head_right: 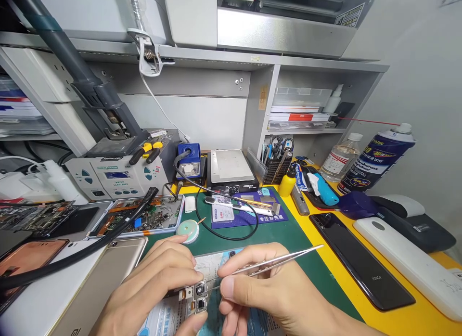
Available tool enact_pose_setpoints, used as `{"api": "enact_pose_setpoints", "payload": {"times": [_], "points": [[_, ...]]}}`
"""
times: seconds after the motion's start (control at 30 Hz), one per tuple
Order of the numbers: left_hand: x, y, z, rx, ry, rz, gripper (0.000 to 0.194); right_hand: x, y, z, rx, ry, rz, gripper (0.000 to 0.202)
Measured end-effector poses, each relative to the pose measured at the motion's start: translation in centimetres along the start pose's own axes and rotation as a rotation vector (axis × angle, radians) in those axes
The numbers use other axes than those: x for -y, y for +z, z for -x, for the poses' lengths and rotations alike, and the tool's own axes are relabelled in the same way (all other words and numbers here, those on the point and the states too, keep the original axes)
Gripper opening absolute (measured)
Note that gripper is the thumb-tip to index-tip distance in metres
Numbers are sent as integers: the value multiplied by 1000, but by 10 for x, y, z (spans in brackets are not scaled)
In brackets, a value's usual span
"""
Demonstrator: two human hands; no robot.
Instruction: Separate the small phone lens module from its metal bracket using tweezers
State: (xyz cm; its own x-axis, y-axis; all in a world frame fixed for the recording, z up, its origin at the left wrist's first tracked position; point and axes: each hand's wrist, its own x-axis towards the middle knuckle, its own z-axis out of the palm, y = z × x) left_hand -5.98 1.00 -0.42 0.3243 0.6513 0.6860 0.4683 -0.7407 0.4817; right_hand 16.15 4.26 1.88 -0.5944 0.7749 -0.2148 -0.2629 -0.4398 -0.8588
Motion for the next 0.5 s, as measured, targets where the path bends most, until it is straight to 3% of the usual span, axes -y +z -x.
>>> {"api": "enact_pose_setpoints", "payload": {"times": [0.5], "points": [[0, -1, 1, 57, -11, -7, 27, 1, 1, 0, -12, 16, 8, 16]]}}
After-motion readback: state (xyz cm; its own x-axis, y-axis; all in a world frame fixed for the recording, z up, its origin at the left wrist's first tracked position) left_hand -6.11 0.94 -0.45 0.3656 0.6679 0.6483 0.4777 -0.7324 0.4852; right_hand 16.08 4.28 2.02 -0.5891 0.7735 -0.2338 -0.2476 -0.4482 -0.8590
